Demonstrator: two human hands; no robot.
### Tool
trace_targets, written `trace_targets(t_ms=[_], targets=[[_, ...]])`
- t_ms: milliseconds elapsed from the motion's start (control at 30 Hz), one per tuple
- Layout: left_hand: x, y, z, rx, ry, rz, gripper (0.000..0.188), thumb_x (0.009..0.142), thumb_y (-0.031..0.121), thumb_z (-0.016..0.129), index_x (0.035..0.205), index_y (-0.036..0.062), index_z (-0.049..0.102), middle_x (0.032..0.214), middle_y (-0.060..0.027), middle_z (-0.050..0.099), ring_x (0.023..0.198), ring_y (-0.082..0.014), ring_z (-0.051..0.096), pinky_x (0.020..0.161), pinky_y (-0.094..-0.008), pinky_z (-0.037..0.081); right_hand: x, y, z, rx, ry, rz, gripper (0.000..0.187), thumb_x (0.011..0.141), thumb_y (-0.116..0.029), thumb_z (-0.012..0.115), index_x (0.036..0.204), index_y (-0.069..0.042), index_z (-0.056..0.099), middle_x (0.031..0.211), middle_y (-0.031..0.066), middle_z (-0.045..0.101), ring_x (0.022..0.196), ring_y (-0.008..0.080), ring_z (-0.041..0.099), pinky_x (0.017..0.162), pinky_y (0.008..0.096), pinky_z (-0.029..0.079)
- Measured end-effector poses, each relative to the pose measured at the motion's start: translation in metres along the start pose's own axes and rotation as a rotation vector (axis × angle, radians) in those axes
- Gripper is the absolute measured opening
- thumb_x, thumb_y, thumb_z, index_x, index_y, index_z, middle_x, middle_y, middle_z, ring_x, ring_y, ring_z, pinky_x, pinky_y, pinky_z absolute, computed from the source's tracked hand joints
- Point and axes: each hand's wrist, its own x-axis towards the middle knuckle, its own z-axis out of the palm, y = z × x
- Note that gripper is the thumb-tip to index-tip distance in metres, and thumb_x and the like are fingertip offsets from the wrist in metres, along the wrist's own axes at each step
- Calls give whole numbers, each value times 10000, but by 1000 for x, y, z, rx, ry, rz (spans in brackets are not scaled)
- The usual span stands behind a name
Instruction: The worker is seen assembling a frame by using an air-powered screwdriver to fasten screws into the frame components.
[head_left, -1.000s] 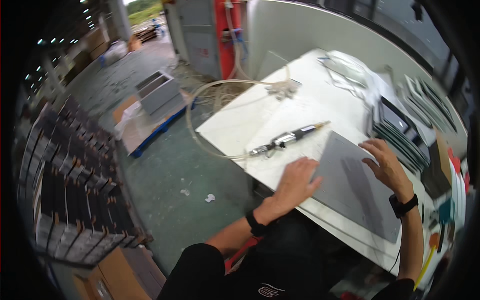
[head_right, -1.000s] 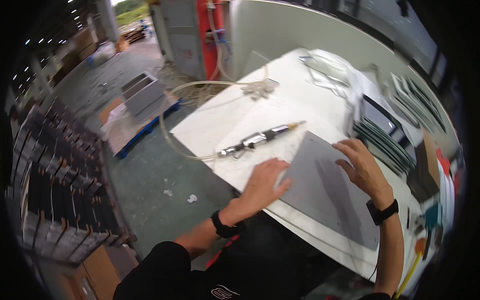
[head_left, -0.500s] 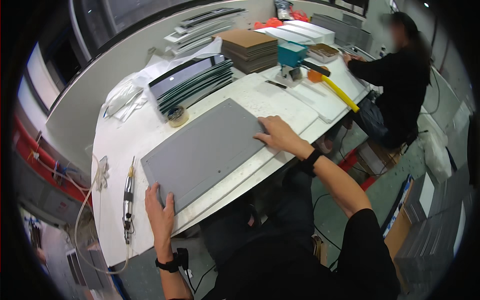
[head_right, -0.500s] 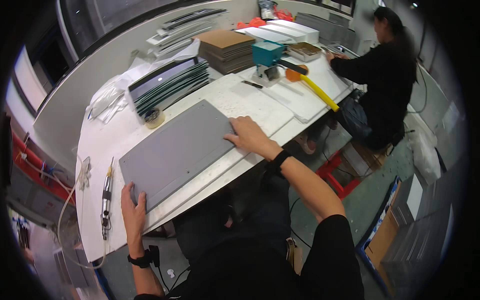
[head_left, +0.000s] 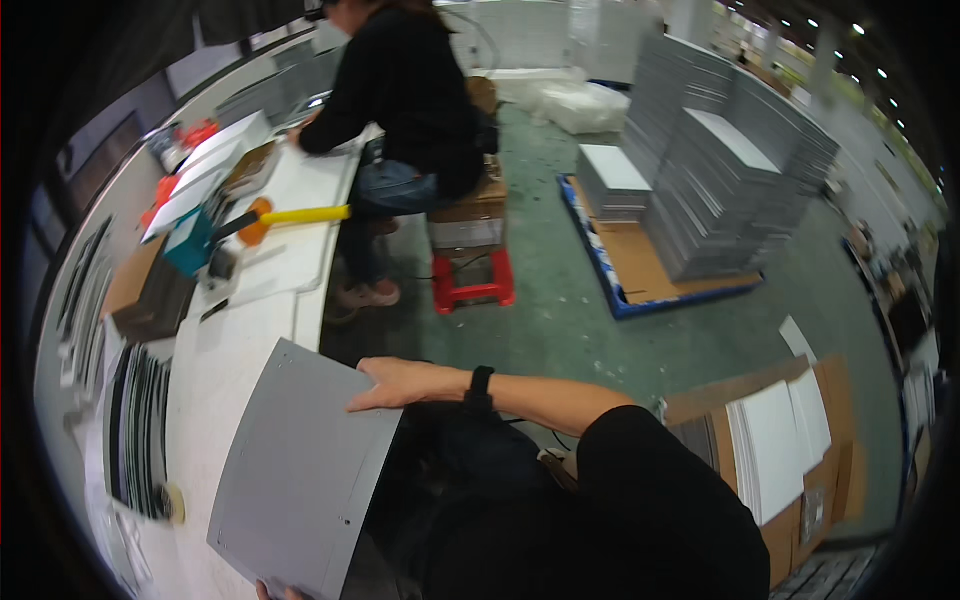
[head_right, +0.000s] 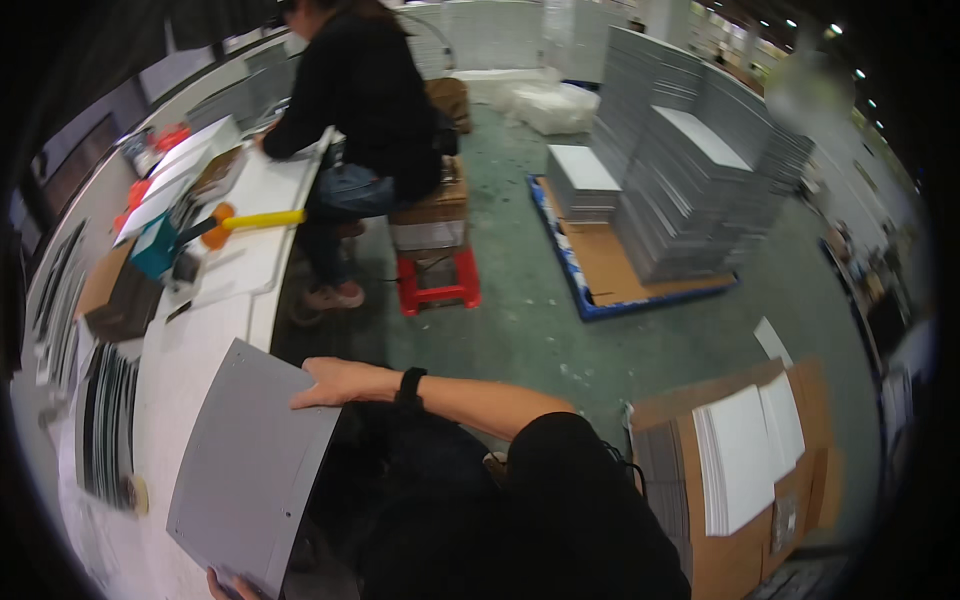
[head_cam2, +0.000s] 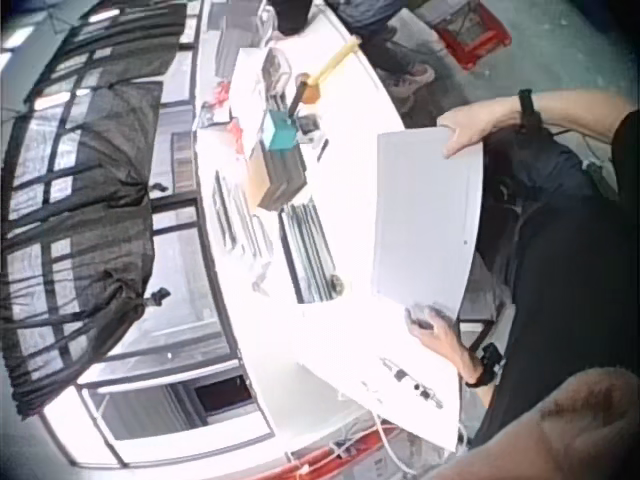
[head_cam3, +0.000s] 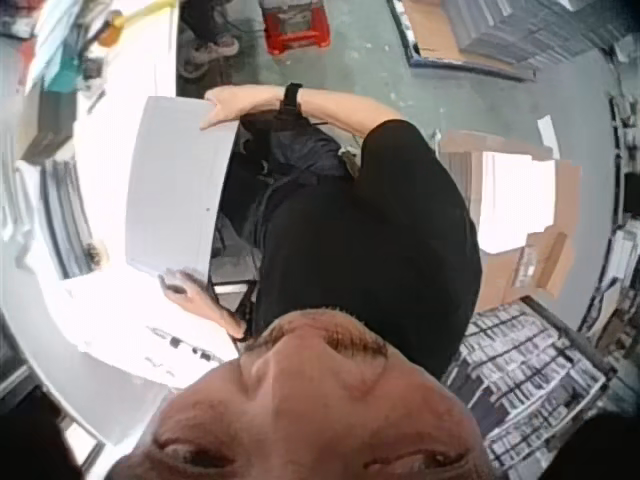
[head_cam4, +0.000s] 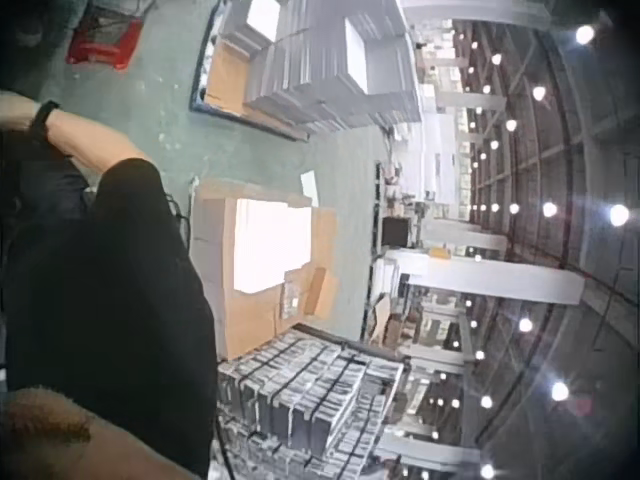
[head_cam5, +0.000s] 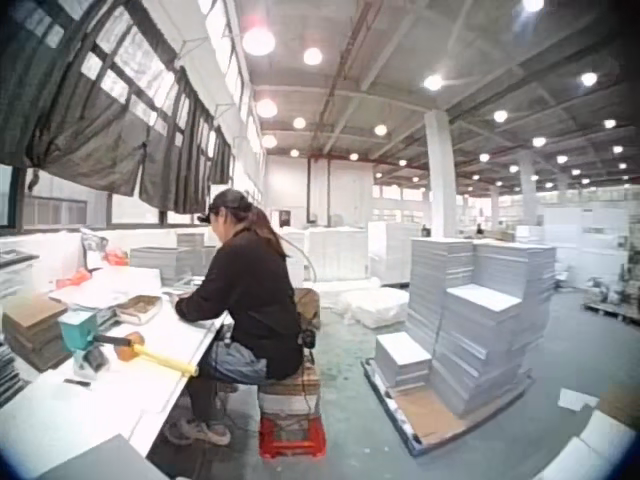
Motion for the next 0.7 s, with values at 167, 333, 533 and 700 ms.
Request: trace_targets(t_ms=[167,333,533,700], targets=[[6,40,35,-40,-135,235,574,1025,283,615,1451,-80,491,1368,-282,615,1279,-369,602,1087,-422,471,-68,54,-29,406,90,70,705,876,-472,799,1255,86,593,1154,160,688,1059,202,647,914,324,518],[2,69,68,-469,-224,53,600,1046,276,592,1483,-101,427,1458,-304,530,1312,-403,561,1097,-454,464,-144,91,-50,523,300,76,716,875,-440,812,1315,77,581,1221,150,682,1105,185,641,958,313,508],[8,154,125,-545,-494,187,663,1057,312,562,1535,-98,355,1525,-328,438,1384,-431,460,1182,-471,337,-224,106,-113,454,586,70,782,901,-456,779,1413,74,519,1309,165,646,1190,202,610,1027,334,476],[30,163,257,-515,-725,498,745,1065,444,517,1587,-41,296,1590,-272,364,1434,-402,396,1178,-501,317,-275,95,-182,188,787,50,535,932,-432,760,1222,-6,617,1168,82,683,1068,149,603,939,327,486]])
